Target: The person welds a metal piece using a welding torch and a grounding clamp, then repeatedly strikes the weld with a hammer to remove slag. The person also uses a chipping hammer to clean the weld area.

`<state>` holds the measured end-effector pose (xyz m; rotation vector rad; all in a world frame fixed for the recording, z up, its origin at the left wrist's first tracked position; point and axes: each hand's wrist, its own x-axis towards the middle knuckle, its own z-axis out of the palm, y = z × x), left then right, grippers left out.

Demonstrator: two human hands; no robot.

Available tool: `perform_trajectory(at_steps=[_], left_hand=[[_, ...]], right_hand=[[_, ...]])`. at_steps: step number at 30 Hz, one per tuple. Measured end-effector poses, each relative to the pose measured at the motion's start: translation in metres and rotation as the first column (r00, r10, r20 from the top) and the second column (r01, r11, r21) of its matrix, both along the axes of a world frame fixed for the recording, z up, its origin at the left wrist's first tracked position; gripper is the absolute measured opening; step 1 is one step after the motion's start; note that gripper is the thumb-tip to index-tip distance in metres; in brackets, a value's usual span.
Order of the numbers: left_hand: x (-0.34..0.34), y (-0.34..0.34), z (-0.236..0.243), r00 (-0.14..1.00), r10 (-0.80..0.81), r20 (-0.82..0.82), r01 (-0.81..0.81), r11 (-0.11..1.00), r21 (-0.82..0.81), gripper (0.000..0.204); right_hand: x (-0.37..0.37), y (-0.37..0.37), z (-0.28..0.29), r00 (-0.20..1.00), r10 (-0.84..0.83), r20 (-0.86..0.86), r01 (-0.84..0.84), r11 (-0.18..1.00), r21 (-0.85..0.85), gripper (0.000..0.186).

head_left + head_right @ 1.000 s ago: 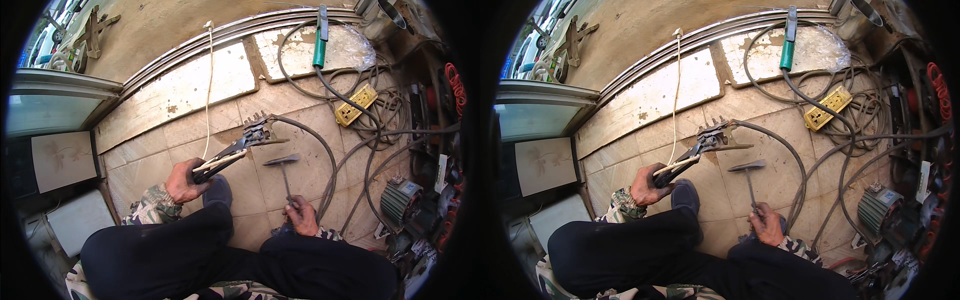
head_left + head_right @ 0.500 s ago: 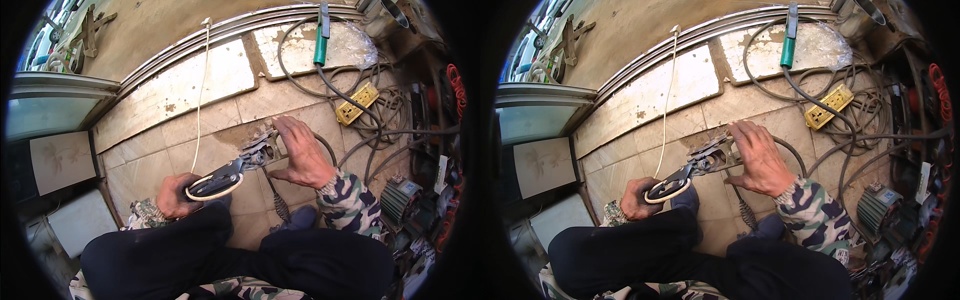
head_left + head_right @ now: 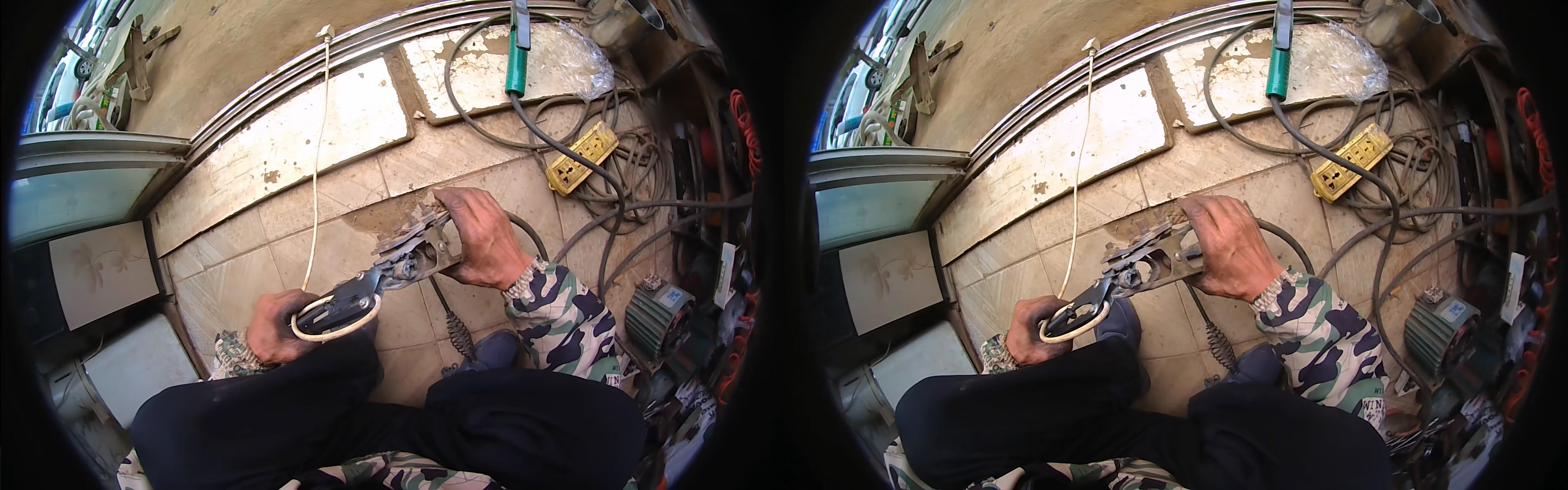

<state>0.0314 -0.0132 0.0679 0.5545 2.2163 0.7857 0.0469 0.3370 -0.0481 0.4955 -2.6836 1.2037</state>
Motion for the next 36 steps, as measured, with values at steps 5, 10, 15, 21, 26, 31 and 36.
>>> perform_trajectory(at_steps=[5,10,15,21,26,31,36], left_hand=[[-0.004,-0.004,0.005,0.998,0.041,0.05,-0.04,0.999,-0.024,0.042],[-0.004,-0.003,0.001,0.996,0.089,0.001,-0.089,0.994,-0.065,0.04],[-0.003,-0.002,-0.008,0.996,0.085,0.007,-0.085,0.995,-0.056,0.034],[-0.002,-0.027,-0.018,0.914,0.375,-0.155,-0.368,0.927,0.076,0.03],[-0.017,-0.008,-0.01,0.987,0.137,-0.083,-0.142,0.989,-0.048,0.035],[-0.015,0.01,-0.011,0.975,0.175,0.136,-0.169,0.984,-0.053,0.04],[-0.015,0.012,-0.011,0.972,0.141,0.187,-0.137,0.99,-0.038,0.04]], right_hand=[[0.003,0.001,0.008,0.998,-0.006,0.061,0.002,0.998,0.068,0.068],[0.006,0.009,0.02,0.993,-0.117,-0.022,0.118,0.988,0.096,0.053],[0.031,0.022,0.032,0.975,-0.202,0.091,0.195,0.978,0.075,0.052],[0.093,0.053,0.056,0.829,-0.445,0.338,0.191,0.795,0.576,0.054],[0.22,0.082,0.008,0.613,-0.729,0.305,0.262,0.552,0.791,0.068],[0.284,0.08,0.013,0.584,-0.722,0.372,0.27,0.604,0.75,0.088],[0.262,0.06,0.021,0.695,-0.644,0.32,0.384,0.708,0.592,0.076]])
